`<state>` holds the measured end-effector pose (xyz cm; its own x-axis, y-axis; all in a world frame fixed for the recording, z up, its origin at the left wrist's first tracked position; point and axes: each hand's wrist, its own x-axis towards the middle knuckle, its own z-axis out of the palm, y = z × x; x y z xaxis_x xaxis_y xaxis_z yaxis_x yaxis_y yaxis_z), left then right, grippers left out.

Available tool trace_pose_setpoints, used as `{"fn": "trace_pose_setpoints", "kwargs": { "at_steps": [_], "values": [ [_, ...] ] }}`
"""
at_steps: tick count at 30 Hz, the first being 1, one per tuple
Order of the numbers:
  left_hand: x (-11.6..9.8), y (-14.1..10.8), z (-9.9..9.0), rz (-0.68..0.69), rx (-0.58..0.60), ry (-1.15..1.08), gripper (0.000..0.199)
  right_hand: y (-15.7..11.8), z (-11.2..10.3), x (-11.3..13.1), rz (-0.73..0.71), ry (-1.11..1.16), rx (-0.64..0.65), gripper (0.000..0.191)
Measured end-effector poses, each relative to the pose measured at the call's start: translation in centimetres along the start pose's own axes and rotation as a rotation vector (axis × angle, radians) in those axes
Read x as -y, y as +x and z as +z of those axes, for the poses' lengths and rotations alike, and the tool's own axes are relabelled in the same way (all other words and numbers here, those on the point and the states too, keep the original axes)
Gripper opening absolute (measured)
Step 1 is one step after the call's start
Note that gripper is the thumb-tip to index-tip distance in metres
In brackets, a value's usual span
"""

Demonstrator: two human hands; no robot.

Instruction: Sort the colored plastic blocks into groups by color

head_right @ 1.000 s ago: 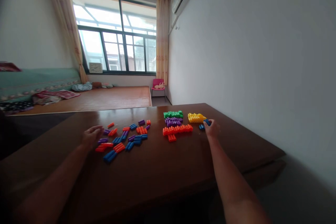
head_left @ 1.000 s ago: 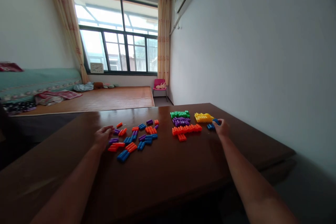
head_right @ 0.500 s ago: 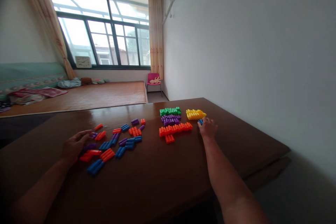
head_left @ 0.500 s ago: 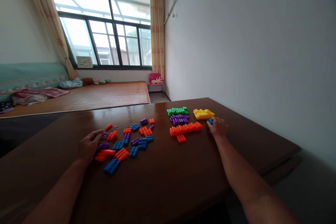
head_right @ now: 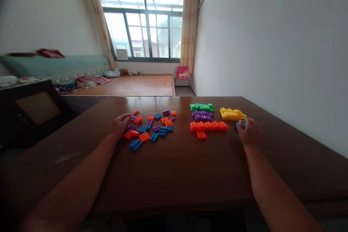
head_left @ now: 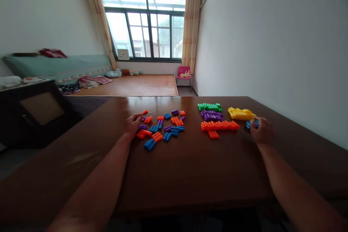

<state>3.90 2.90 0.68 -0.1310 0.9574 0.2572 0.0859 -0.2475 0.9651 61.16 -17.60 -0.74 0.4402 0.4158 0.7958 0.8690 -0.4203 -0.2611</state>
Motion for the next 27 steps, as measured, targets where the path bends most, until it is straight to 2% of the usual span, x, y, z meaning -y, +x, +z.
{"fn": "trace_pose_setpoints", "kwargs": {
  "at_steps": [2,4,6,8,10,12,14,17,22,24,27],
  "values": [
    [0.3,0.0,0.1,0.016,0.020,0.009,0.032,-0.2,-0.5,1.8,-0.086,0.081,-0.025,0.039],
    [0.8,0.2,0.2,0.031,0.044,0.014,0.031,-0.8,-1.5,5.3,-0.220,0.178,0.036,0.038],
    [1.3,0.5,0.2,0.046,0.068,0.020,0.029,-1.8,-2.6,10.4,-0.401,0.289,0.202,0.035],
    [1.8,0.7,0.2,0.056,0.082,0.034,0.026,-3.1,-3.3,16.1,-0.590,0.395,0.423,0.031],
    [2.2,0.8,0.2,0.066,0.096,0.059,0.024,-4.5,-3.6,21.5,-0.720,0.469,0.587,0.029],
    [2.4,0.9,0.1,0.078,0.110,0.090,0.023,-5.7,-3.2,25.7,-0.741,0.497,0.654,0.031],
    [2.5,0.9,0.1,0.090,0.122,0.109,0.022,-6.6,-2.4,28.5,-0.692,0.499,0.669,0.035],
    [2.6,0.9,0.1,0.092,0.132,0.108,0.021,-7.6,-1.4,30.1,-0.602,0.532,0.685,0.031],
    [2.6,1.0,0.3,0.072,0.144,0.103,0.019,-8.2,-1.6,29.5,-0.583,0.674,0.680,0.016],
    [2.3,1.0,0.3,0.060,0.153,0.107,0.019,-7.5,-1.9,28.8,-0.538,0.735,0.667,0.013],
    [1.8,0.8,0.1,0.058,0.157,0.140,0.020,-4.5,-1.7,26.5,-0.316,0.790,0.546,0.018]
  ]
}}
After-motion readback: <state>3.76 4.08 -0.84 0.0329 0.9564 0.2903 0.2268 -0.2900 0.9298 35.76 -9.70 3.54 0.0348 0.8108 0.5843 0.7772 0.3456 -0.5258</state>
